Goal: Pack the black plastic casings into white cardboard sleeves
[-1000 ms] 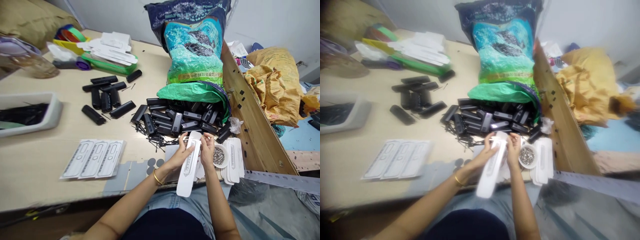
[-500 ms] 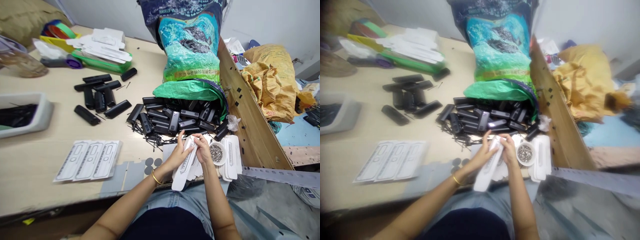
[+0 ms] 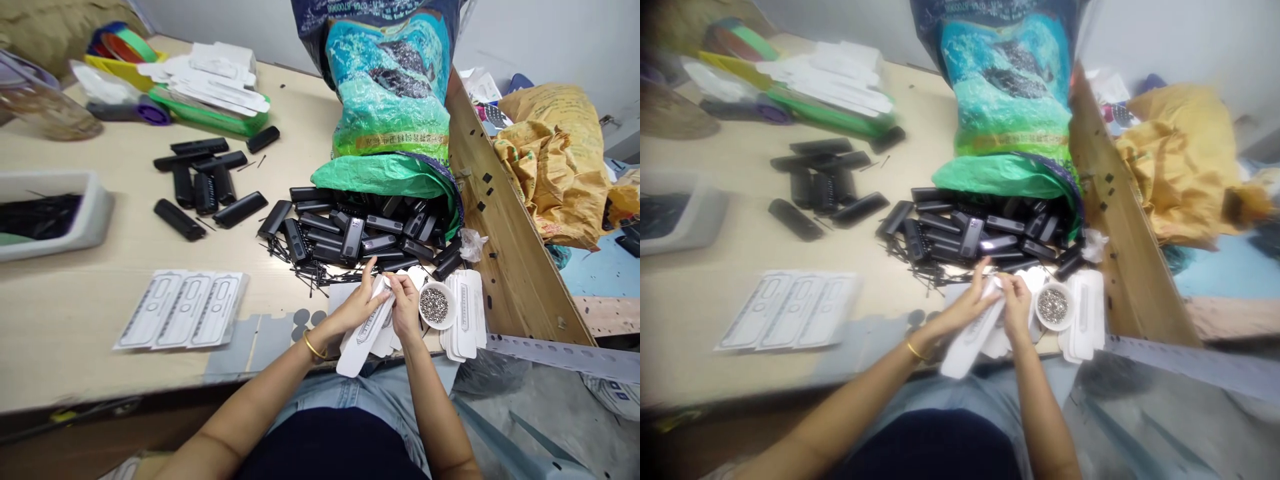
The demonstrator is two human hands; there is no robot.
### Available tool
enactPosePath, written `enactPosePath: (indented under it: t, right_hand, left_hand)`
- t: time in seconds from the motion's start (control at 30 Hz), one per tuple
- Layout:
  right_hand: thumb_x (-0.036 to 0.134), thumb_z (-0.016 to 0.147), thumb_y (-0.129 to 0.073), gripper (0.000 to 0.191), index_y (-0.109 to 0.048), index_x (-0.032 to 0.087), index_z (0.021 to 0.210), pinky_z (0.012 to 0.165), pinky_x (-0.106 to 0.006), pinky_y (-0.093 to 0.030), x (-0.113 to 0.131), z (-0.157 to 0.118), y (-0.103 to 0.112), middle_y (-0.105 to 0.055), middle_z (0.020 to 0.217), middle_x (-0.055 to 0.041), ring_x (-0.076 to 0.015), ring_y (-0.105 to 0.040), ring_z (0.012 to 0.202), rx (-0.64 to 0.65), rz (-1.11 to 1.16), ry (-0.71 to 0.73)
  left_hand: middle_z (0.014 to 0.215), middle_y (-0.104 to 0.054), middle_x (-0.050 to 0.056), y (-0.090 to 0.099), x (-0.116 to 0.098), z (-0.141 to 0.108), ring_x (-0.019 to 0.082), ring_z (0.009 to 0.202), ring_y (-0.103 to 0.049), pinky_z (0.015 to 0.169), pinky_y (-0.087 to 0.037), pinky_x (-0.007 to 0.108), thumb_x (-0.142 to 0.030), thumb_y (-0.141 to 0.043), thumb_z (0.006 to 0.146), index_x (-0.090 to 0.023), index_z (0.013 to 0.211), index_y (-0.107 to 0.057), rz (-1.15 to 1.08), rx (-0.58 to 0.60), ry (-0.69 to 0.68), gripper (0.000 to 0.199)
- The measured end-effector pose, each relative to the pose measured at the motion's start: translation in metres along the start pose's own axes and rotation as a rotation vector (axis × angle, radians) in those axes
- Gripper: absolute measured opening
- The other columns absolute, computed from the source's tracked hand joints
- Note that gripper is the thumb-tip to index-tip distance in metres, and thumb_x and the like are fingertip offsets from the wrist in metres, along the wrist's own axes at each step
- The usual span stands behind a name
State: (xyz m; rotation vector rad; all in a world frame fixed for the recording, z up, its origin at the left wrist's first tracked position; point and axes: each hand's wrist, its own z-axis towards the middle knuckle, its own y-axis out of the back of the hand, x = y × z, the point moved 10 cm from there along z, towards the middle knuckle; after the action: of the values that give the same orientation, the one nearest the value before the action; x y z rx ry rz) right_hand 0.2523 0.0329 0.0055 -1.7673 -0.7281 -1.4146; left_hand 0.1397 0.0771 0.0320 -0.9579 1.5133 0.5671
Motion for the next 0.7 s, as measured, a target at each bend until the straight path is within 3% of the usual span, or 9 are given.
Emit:
enactPosePath:
  t: [0.23, 0.37, 0.47, 0.53, 0.57, 0.63, 0.7]
  right_hand:
    - [0.041, 0.075, -0.064, 0.024, -0.061, 0.018, 0.078, 0.069, -0.025, -0.045, -0.007, 0.014, 0.001, -0.063, 0.074, 0.0016, -0.0121, -0.056, 0.07, -0.006, -0.024, -0.069]
    - [0.045, 0.08, -0.058, 0.029, -0.065, 0.016, 0.084, 0.076, -0.029, -0.046, -0.007, -0.002, -0.004, -0.067, 0.088, -0.004, -0.0158, -0.059, 0.082, 0.017, -0.045, -0.032]
    - [0.043, 0.078, -0.061, 0.03, -0.065, 0.018, 0.093, 0.081, -0.031, -0.046, -0.008, -0.009, -0.002, -0.067, 0.097, -0.0055, -0.0179, -0.06, 0.091, 0.044, -0.075, -0.031]
    - [0.043, 0.076, -0.063, 0.031, -0.063, 0.019, 0.097, 0.081, -0.031, -0.047, -0.01, -0.006, 0.004, -0.067, 0.097, -0.0042, -0.0172, -0.061, 0.089, 0.02, -0.058, -0.044]
    - [0.043, 0.077, -0.062, 0.031, -0.061, 0.02, 0.098, 0.08, -0.031, -0.048, -0.009, -0.003, 0.009, -0.066, 0.095, -0.0031, -0.0162, -0.061, 0.087, -0.024, -0.031, -0.045]
    - [0.044, 0.08, -0.058, 0.03, -0.057, 0.021, 0.099, 0.076, -0.031, -0.049, -0.008, 0.003, 0.014, -0.065, 0.091, -0.0012, -0.0142, -0.062, 0.08, -0.123, 0.006, -0.045]
    - [0.044, 0.086, -0.05, 0.027, -0.055, 0.02, 0.097, 0.073, -0.031, -0.05, -0.005, 0.01, -0.005, -0.064, 0.086, -0.0012, -0.0139, -0.061, 0.074, -0.072, -0.086, -0.032]
  left_hand:
    - [0.143, -0.037, 0.019, -0.008, 0.004, -0.006, 0.03, 0.122, -0.048, 0.105, -0.032, 0.048, -0.036, -0.056, 0.084, -0.019, 0.147, -0.005, 0.264, 0.149, -0.013, 0.083]
    - [0.144, -0.035, 0.019, -0.001, 0.007, -0.001, 0.028, 0.123, -0.047, 0.106, -0.033, 0.044, -0.04, -0.055, 0.085, -0.018, 0.148, 0.0, 0.252, 0.112, -0.046, 0.086]
    - [0.127, -0.053, 0.018, 0.006, 0.016, 0.003, 0.025, 0.105, -0.059, 0.095, -0.043, 0.045, -0.044, -0.054, 0.085, -0.018, 0.147, 0.005, 0.165, 0.08, 0.008, 0.089]
    - [0.113, -0.062, 0.015, 0.014, 0.017, 0.002, 0.023, 0.092, -0.064, 0.087, -0.048, 0.044, -0.046, -0.043, 0.09, -0.018, 0.147, 0.007, 0.112, 0.059, 0.011, 0.081]
    - [0.113, -0.063, 0.015, 0.016, 0.011, -0.001, 0.023, 0.093, -0.064, 0.087, -0.048, 0.044, -0.046, -0.039, 0.092, -0.019, 0.147, 0.005, 0.118, 0.081, -0.042, 0.076]
    - [0.127, -0.055, 0.018, 0.016, -0.012, -0.014, 0.027, 0.113, -0.056, 0.097, -0.043, 0.047, -0.042, -0.045, 0.09, -0.021, 0.147, -0.009, 0.239, 0.164, -0.271, 0.07]
    - [0.141, -0.041, 0.017, 0.017, -0.037, -0.036, 0.031, 0.133, -0.036, 0.108, -0.03, 0.052, -0.035, -0.06, 0.082, -0.024, 0.138, -0.033, 0.455, 0.205, -0.557, 0.063]
